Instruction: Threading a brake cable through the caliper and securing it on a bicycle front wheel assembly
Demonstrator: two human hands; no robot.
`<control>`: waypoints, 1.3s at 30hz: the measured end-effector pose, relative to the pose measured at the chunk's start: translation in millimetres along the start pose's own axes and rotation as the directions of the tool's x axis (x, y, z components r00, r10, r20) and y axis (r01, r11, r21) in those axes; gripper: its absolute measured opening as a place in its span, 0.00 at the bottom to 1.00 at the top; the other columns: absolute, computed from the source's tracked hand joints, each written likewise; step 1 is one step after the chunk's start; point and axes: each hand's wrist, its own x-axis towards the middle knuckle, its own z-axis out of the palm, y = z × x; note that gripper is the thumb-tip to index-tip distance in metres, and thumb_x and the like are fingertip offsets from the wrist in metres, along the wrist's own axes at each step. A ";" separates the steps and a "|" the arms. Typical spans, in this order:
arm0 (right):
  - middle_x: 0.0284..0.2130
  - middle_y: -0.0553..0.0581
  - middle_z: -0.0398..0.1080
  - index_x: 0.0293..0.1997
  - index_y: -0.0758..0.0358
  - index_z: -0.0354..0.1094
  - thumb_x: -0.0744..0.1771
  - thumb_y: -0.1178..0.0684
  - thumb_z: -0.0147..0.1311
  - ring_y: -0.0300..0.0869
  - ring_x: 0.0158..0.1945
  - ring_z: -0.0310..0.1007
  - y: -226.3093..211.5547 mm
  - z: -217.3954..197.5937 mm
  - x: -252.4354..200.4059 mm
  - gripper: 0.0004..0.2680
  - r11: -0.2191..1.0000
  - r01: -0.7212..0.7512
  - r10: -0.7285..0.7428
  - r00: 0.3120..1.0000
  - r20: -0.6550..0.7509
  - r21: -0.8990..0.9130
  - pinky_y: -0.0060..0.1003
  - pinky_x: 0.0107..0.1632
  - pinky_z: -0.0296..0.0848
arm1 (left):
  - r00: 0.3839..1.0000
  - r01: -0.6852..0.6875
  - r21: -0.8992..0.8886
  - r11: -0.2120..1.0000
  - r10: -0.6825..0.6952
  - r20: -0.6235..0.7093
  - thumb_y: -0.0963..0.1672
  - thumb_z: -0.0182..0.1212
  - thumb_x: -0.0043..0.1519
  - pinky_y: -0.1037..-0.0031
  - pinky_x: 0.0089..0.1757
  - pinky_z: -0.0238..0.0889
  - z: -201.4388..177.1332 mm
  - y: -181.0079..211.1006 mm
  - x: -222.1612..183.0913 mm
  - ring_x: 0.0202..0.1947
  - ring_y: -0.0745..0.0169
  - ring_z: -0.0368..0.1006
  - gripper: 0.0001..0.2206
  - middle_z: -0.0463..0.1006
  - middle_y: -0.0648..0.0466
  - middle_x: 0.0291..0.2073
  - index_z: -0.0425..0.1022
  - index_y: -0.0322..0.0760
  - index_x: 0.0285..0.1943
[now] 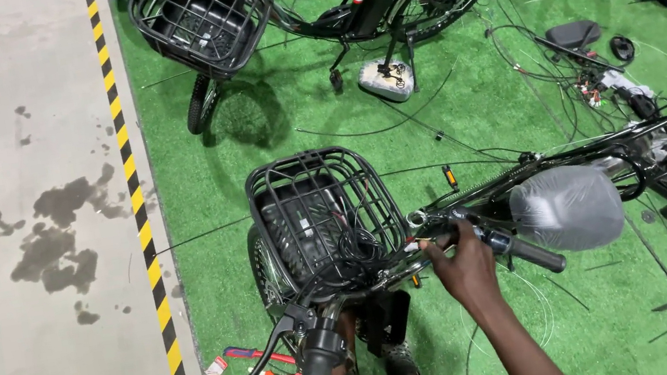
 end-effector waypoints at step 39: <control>0.24 0.59 0.75 0.37 0.53 0.74 0.64 0.51 0.54 0.45 0.29 0.76 43.4 -81.0 97.6 0.04 0.944 0.173 -0.206 0.974 0.091 0.282 0.38 0.32 0.75 | 0.872 -0.474 0.275 0.837 0.490 0.011 0.46 0.56 0.61 0.49 0.49 0.66 125.6 50.4 44.5 0.51 0.40 0.71 0.12 0.74 0.51 0.46 0.69 0.48 0.54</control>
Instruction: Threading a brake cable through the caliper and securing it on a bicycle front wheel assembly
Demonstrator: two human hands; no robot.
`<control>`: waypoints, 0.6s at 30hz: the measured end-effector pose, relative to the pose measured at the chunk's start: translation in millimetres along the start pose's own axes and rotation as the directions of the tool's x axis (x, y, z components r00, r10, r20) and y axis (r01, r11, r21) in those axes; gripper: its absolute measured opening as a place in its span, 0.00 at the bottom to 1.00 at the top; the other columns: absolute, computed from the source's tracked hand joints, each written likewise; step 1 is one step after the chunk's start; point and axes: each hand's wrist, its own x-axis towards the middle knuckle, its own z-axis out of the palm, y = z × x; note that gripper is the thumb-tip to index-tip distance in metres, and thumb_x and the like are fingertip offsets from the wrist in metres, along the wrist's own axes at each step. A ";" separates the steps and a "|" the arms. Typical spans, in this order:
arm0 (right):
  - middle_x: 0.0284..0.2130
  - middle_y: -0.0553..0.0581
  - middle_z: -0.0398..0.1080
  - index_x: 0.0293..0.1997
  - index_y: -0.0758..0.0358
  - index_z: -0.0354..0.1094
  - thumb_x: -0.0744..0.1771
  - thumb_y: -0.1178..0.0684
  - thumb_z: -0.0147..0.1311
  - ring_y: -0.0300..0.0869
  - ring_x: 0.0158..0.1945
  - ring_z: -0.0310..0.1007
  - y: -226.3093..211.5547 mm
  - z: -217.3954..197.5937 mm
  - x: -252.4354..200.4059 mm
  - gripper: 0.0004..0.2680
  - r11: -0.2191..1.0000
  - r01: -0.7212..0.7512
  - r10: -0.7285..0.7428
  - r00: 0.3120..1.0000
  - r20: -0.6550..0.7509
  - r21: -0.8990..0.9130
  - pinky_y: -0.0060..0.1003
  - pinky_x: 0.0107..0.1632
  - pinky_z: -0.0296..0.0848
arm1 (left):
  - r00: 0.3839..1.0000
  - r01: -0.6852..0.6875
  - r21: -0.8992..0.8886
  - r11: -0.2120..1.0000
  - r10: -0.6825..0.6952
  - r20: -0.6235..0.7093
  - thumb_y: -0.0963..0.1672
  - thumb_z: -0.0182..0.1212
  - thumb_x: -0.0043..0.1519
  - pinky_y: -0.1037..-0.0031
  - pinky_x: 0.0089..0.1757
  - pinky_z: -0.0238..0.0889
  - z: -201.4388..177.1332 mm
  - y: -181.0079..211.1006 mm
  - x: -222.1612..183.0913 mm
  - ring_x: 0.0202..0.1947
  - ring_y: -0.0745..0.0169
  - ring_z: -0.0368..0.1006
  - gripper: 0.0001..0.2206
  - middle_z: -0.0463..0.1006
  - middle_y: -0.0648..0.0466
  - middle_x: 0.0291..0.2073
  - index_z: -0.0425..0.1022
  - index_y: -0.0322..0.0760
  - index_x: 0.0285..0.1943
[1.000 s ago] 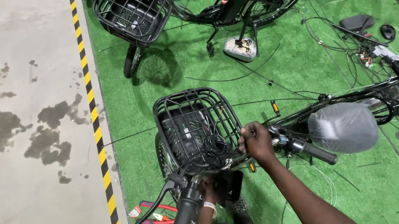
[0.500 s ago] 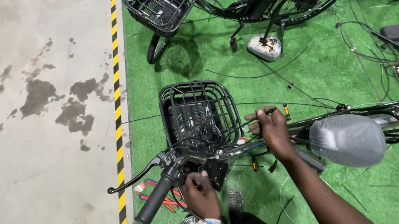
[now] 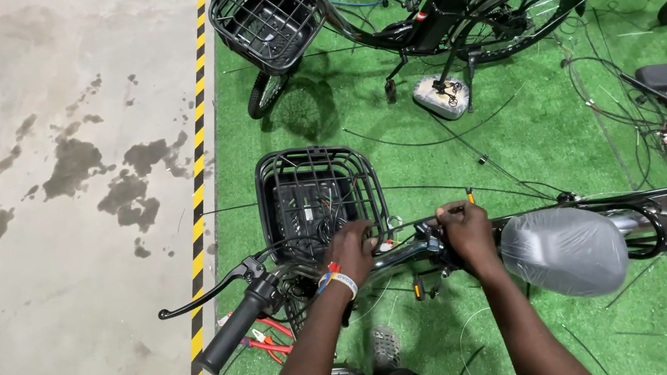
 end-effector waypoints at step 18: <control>0.39 0.59 0.76 0.44 0.58 0.73 0.65 0.50 0.57 0.50 0.46 0.75 7.3 -17.5 0.6 0.08 0.967 0.254 -0.244 0.941 0.232 -0.012 0.46 0.51 0.70 | 0.978 -0.044 -0.700 0.713 -0.113 -0.177 0.38 0.63 0.57 0.68 0.40 0.70 -15.2 42.5 26.8 0.32 0.57 0.78 0.06 0.80 0.46 0.29 0.81 0.37 0.42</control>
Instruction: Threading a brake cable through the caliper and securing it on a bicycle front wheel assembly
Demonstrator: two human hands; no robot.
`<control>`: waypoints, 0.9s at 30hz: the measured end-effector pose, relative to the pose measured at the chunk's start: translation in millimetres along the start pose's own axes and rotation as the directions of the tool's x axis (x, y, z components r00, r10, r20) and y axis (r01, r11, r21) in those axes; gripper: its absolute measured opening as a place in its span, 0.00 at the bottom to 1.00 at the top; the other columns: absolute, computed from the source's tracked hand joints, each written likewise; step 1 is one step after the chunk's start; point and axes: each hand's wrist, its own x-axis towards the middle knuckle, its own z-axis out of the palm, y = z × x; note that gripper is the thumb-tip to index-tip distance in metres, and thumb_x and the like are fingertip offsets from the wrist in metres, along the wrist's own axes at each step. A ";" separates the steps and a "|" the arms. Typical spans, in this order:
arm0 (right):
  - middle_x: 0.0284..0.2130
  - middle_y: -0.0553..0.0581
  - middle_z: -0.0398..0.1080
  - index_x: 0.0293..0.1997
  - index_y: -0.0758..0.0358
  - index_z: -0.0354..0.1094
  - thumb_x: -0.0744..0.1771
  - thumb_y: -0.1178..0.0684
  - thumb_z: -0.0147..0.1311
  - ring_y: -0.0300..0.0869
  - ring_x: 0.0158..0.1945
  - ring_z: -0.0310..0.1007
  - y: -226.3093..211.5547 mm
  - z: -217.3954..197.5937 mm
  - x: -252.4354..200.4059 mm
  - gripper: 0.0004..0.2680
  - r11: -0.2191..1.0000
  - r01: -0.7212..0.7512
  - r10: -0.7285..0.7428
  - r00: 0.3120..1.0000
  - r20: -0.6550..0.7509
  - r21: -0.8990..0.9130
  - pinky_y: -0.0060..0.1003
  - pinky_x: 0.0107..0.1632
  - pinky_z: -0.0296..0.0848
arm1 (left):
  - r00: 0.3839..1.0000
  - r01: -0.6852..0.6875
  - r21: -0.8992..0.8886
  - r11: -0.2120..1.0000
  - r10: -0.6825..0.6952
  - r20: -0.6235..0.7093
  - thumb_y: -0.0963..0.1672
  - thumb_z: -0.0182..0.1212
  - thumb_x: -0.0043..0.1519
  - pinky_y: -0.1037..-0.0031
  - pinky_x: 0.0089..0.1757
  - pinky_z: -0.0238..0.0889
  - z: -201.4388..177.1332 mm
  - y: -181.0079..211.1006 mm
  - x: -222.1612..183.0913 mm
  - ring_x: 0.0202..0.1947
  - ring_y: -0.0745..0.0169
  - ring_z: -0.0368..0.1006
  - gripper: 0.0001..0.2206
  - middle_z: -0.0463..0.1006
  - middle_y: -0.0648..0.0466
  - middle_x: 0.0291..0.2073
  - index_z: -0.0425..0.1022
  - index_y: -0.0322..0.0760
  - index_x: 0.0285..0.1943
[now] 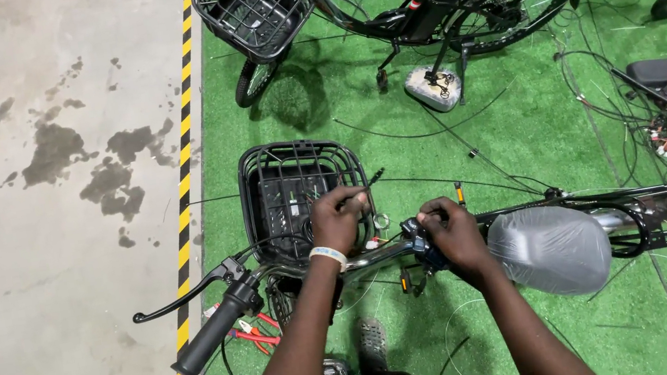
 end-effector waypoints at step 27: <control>0.35 0.65 0.73 0.42 0.63 0.76 0.68 0.41 0.49 0.54 0.42 0.72 92.4 20.2 65.1 0.15 0.863 -0.478 0.429 0.864 0.266 0.163 0.49 0.46 0.69 | 0.997 -0.079 0.459 0.885 0.069 0.038 0.38 0.48 0.62 0.61 0.41 0.68 -50.5 -15.6 -58.7 0.35 0.46 0.75 0.09 0.76 0.48 0.31 0.76 0.38 0.42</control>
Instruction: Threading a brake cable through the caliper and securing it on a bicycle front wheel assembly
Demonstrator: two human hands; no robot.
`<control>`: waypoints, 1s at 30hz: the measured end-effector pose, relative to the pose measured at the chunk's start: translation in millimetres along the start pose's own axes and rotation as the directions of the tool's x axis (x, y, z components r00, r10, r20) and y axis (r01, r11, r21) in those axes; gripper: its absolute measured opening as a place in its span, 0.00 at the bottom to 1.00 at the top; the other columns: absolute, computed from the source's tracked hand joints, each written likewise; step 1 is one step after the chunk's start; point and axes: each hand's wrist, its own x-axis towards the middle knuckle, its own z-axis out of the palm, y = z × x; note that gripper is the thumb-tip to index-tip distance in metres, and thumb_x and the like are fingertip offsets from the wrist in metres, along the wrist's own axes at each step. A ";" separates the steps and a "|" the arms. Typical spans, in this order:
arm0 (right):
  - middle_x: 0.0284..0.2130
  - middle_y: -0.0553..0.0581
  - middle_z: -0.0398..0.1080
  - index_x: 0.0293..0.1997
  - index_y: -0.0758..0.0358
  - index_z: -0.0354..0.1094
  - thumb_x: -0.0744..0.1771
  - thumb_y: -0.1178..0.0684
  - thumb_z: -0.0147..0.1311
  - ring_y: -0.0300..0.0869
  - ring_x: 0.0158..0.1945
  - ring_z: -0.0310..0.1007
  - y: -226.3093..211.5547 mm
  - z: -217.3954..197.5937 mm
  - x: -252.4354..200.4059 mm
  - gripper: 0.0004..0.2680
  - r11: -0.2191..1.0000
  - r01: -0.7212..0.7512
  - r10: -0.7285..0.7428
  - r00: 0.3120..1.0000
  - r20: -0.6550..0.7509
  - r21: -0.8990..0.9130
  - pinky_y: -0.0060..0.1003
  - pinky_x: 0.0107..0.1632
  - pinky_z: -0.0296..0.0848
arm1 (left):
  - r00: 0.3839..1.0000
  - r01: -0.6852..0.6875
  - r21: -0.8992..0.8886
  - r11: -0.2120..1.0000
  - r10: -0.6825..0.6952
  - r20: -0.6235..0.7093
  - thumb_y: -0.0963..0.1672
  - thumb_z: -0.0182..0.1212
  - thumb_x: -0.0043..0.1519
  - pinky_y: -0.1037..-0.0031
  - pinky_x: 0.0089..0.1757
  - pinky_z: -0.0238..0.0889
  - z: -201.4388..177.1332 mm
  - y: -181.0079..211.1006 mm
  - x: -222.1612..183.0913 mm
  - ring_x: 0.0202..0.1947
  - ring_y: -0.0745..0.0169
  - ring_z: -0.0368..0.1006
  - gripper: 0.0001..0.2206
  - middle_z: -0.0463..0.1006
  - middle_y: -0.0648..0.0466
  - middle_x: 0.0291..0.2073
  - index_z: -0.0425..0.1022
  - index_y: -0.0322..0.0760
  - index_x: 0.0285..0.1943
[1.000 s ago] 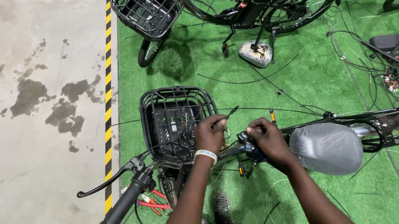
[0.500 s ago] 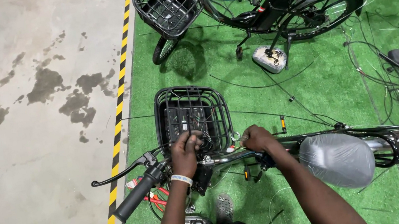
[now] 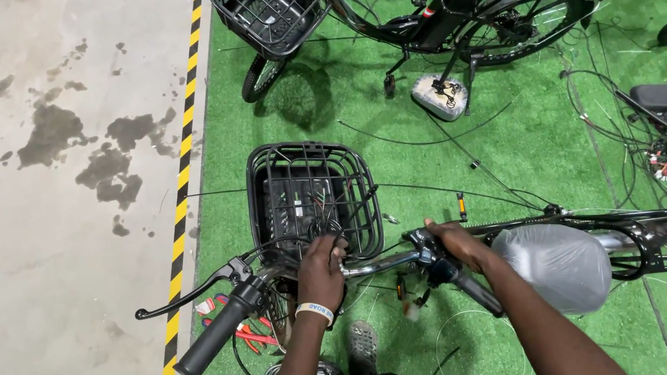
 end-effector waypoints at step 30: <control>0.37 0.68 0.75 0.39 0.65 0.77 0.64 0.57 0.45 0.54 0.47 0.71 -44.0 20.8 -75.0 0.10 0.960 0.224 -0.230 0.973 -0.017 -0.171 0.49 0.52 0.67 | 0.993 0.006 0.184 0.983 -0.027 0.113 0.40 0.48 0.63 0.57 0.46 0.67 -0.5 0.3 0.2 0.46 0.42 0.73 0.10 0.75 0.50 0.40 0.74 0.42 0.50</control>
